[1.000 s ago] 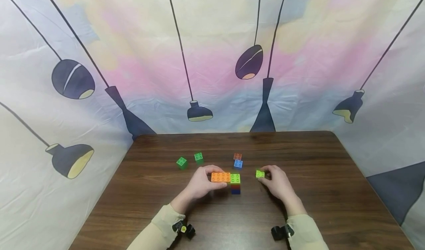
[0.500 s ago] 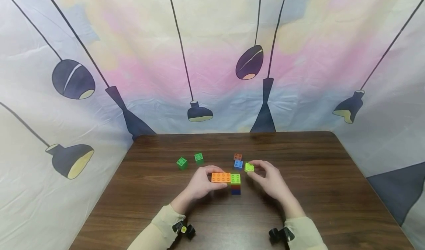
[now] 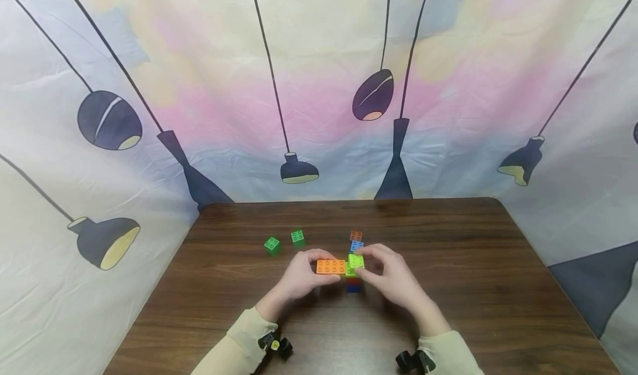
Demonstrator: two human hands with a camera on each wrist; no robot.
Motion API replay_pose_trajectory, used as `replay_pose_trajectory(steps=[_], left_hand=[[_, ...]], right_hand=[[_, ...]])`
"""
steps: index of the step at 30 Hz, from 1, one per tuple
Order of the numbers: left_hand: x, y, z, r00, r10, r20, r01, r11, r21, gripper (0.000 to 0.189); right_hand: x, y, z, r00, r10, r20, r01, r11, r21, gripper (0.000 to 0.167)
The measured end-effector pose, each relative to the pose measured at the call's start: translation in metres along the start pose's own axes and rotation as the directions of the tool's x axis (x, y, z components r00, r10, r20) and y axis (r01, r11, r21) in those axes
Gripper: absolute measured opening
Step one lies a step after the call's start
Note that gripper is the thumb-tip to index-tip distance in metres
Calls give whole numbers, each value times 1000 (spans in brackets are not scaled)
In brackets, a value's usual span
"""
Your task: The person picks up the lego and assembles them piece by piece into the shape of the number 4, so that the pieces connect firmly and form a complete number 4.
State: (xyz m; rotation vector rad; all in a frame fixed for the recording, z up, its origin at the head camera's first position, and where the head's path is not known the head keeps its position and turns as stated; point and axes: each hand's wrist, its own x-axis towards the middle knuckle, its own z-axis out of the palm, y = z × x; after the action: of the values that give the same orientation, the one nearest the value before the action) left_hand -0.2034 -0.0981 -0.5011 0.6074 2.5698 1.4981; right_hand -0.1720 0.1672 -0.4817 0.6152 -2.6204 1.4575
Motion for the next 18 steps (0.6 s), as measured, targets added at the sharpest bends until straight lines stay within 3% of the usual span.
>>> replay_pose_trajectory(steps=[18], left_hand=[[0, -1, 0, 1000, 21, -4, -21, 1000, 9, 32]], right_hand=[[-1, -5, 11, 1000, -31, 2, 31, 996, -87, 36]])
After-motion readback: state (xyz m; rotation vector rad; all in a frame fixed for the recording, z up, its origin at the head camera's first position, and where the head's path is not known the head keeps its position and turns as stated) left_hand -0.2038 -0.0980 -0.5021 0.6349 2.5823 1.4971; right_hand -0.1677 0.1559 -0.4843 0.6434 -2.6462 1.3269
